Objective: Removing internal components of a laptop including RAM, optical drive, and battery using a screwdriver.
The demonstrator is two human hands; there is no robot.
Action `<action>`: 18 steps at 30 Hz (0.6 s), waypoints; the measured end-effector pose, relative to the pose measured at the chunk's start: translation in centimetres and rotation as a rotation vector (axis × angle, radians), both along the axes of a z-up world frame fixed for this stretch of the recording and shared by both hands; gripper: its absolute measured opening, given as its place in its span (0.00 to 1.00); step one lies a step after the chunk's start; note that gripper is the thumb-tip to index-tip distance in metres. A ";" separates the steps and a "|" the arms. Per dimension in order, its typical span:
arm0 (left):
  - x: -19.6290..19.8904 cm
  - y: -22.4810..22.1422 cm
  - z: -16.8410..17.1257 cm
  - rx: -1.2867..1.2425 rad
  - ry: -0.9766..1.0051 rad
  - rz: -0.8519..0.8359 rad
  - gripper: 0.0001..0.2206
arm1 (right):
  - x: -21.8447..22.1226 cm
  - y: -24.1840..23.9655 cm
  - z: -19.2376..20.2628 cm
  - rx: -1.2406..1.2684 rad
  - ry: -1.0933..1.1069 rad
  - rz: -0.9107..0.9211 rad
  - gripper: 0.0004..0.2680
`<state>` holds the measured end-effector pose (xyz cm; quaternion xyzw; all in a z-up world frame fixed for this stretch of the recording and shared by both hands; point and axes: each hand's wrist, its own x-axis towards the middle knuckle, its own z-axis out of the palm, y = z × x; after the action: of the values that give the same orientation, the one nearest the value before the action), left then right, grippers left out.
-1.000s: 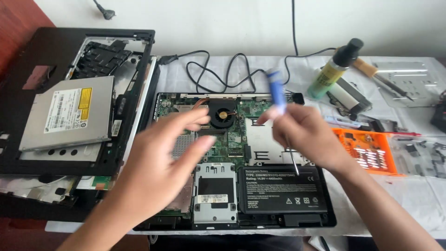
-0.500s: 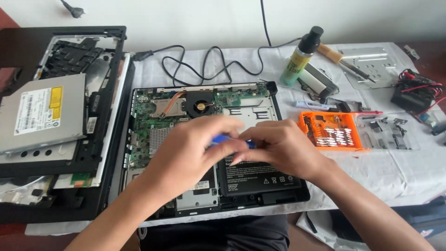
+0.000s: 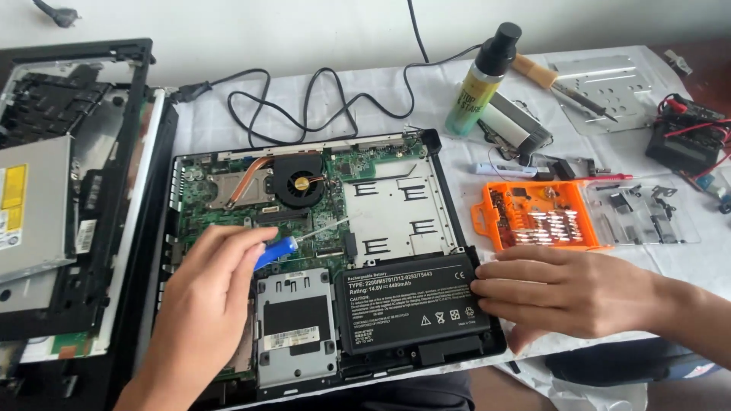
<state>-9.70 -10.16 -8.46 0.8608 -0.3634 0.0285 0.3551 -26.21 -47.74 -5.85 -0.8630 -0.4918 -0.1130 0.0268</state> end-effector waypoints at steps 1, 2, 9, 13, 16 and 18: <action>0.0 -0.1 0.1 0.003 0.003 0.003 0.15 | 0.1 -0.1 -0.3 0.003 0.003 0.003 0.20; -0.1 -0.2 0.3 -0.016 0.011 0.014 0.14 | 0.2 -0.1 -0.6 0.042 0.007 0.025 0.15; -0.1 -0.4 0.7 -0.058 -0.027 0.001 0.13 | 2.5 -0.3 -0.6 0.061 -0.143 0.163 0.12; -0.1 -0.5 0.8 -0.060 -0.035 -0.006 0.12 | 3.0 -1.3 -2.3 0.041 -0.169 0.207 0.11; -0.2 -0.4 0.8 -0.066 -0.032 -0.007 0.12 | 3.4 -1.3 -2.6 0.060 -0.193 0.233 0.09; 0.0 -0.4 0.7 -0.080 -0.029 -0.015 0.12 | 3.4 -2.3 -3.7 0.036 -0.266 0.164 0.19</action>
<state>-9.65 -10.51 -7.76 0.8427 -0.3737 0.0530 0.3840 -22.78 -50.00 -9.60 -0.7968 -0.5576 -0.2324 -0.0139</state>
